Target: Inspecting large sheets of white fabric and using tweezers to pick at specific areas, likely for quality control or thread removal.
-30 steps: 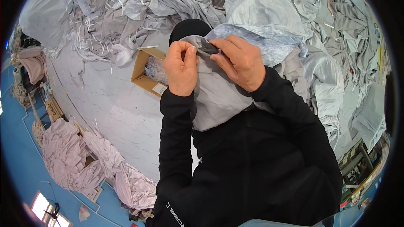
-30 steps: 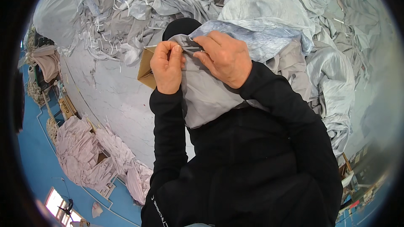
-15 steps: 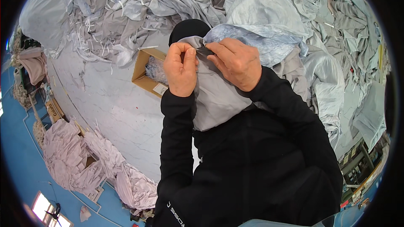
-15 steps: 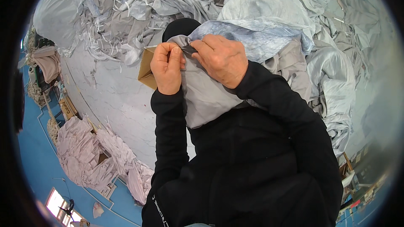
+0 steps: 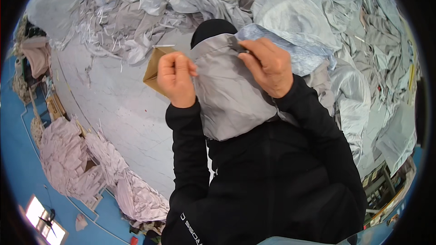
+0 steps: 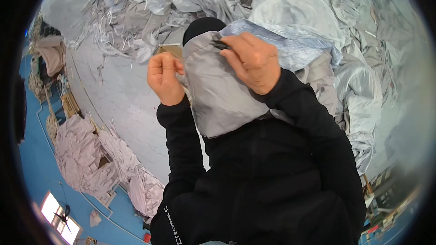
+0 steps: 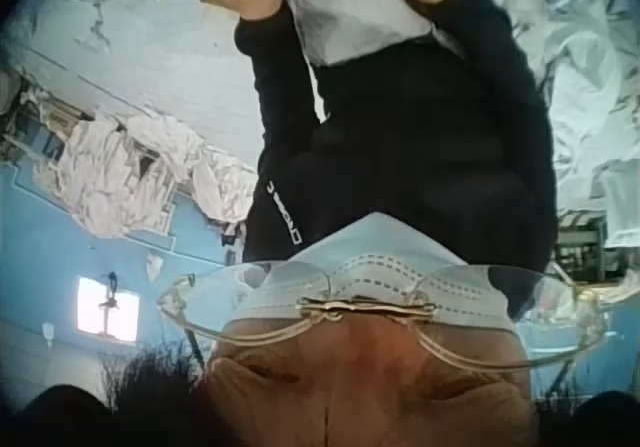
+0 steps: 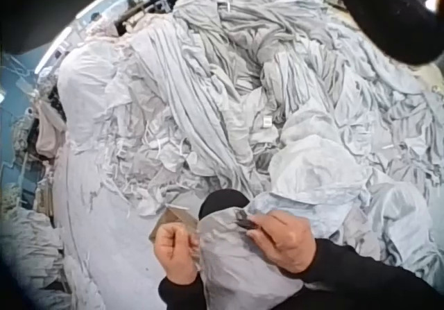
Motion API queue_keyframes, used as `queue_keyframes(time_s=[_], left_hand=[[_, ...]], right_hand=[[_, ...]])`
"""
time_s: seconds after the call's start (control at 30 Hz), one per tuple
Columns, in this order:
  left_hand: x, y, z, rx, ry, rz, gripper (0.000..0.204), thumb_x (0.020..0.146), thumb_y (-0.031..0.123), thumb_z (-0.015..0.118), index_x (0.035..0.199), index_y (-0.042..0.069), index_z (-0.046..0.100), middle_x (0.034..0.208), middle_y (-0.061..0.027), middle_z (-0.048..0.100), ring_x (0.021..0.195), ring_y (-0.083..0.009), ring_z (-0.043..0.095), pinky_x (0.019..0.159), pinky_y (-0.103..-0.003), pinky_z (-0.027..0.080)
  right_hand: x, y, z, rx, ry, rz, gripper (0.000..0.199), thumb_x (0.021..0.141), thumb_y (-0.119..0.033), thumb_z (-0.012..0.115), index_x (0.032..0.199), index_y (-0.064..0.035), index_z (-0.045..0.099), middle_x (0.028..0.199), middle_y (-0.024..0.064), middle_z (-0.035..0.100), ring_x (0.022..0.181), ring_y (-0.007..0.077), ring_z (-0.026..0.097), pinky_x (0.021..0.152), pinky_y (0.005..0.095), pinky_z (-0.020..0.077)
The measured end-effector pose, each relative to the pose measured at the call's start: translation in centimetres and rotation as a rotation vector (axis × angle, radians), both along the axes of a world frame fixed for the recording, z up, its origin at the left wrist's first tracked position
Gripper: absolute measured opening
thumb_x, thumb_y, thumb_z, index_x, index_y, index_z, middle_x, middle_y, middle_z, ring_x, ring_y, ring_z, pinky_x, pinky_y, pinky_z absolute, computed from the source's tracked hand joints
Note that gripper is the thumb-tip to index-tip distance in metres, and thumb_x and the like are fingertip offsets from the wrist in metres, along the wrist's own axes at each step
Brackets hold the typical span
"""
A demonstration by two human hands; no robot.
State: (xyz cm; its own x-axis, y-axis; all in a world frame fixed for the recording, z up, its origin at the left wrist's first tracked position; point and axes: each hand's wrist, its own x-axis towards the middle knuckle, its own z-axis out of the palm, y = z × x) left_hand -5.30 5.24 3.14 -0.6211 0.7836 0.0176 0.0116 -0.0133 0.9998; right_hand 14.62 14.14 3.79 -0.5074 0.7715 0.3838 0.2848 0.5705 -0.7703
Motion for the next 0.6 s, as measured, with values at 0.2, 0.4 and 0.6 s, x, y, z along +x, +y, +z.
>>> queue_keyframes(time_s=[0.2, 0.4, 0.6], left_hand=[[-7.3, -6.0, -4.0, -0.515, 0.791, 0.161, 0.019, 0.091, 0.012, 0.065, 0.101, -0.002, 0.057, 0.079, -0.0076, 0.060, 0.072, -0.0141, 0.059, 0.063, -0.030, 0.050], [-1.5, -3.2, -0.3, -0.202, 0.481, 0.044, 0.026, 0.079, 0.005, 0.075, 0.103, -0.001, 0.067, 0.101, -0.0109, 0.064, 0.081, -0.0173, 0.063, 0.070, -0.028, 0.051], [2.1, -0.3, 0.1, -0.191, 0.487, -0.039, 0.020, 0.074, 0.002, 0.078, 0.087, 0.001, 0.063, 0.083, -0.0103, 0.061, 0.065, -0.0207, 0.063, 0.060, -0.031, 0.051]], right_hand=[[-0.6, 0.1, 1.0, -0.132, 0.037, 0.019, 0.026, 0.084, -0.001, 0.071, 0.109, 0.0010, 0.065, 0.080, 0.0084, 0.058, 0.067, 0.0169, 0.057, 0.062, 0.0263, 0.0453], [-2.3, 0.2, 0.1, -0.395, 0.050, 0.063, 0.023, 0.094, -0.011, 0.063, 0.113, 0.0026, 0.062, 0.083, 0.0033, 0.062, 0.069, 0.0095, 0.055, 0.063, 0.0227, 0.0440], [-3.5, -0.1, -1.3, -0.513, 0.043, 0.089, 0.024, 0.097, -0.015, 0.061, 0.114, 0.0030, 0.060, 0.082, -0.0007, 0.061, 0.069, 0.0048, 0.051, 0.061, 0.0208, 0.0424]])
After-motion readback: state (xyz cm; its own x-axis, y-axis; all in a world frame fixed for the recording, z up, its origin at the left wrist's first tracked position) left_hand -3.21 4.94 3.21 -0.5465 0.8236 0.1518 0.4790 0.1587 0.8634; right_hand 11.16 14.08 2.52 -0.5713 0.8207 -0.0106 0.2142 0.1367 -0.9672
